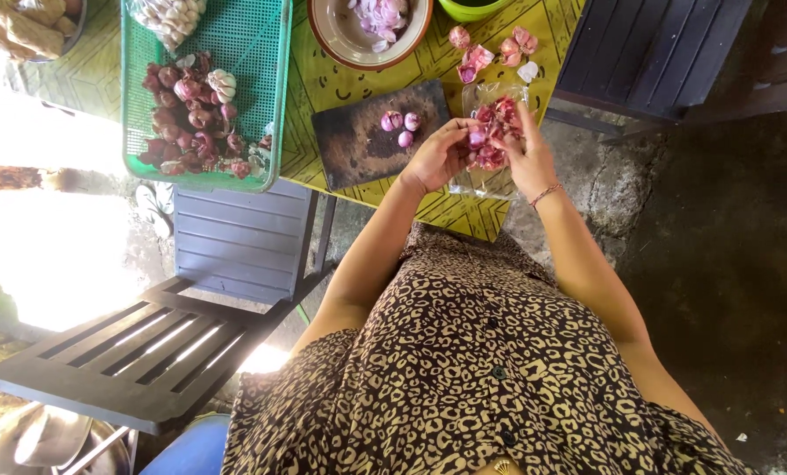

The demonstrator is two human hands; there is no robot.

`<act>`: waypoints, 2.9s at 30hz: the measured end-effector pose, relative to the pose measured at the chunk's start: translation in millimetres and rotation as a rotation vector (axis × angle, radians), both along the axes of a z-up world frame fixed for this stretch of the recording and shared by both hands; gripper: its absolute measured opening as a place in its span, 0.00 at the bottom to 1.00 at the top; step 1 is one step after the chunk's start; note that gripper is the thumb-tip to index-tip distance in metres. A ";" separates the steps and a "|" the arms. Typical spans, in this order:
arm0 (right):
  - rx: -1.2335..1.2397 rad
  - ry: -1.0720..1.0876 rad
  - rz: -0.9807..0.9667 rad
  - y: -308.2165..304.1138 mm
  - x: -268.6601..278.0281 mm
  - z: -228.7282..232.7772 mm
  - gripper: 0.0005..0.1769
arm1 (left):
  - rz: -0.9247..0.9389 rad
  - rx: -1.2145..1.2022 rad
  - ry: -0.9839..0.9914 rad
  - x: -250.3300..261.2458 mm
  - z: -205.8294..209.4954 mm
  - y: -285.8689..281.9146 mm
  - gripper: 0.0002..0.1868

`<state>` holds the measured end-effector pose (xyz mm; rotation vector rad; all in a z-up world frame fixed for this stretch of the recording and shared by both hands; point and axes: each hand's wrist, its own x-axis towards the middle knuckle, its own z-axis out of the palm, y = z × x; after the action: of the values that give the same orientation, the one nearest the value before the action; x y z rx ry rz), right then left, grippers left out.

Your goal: Peel and prepare shallots using a knife on a cutting board.

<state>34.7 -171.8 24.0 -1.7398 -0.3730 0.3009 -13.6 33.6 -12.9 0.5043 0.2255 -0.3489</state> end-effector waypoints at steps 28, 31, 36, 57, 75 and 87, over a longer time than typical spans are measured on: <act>-0.036 -0.281 -0.163 24.9 -42.3 -7.1 0.18 | 0.104 -0.077 0.327 16.9 -21.6 -25.9 0.12; 0.126 0.149 -0.255 23.7 -41.4 -20.8 0.20 | 0.070 -0.123 0.266 15.7 -40.0 -23.5 0.13; -0.023 0.314 -0.321 13.3 -27.6 -11.6 0.21 | -0.038 0.061 0.058 1.4 10.2 -10.9 0.14; -0.321 -0.477 -0.079 28.4 -71.9 53.8 0.17 | 0.017 0.451 -0.226 -10.7 -19.0 0.9 0.19; -0.372 0.034 -0.262 16.8 -65.7 -21.2 0.13 | -0.168 0.111 -0.115 -21.0 10.0 21.7 0.24; -0.301 -0.486 -0.163 46.1 -90.9 53.8 0.21 | -0.103 0.266 -0.210 -13.8 -17.9 17.8 0.19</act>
<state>-56.2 -125.7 77.8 -2.1232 -0.5513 -0.2019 -27.4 51.4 -30.8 0.8122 0.0415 -0.3655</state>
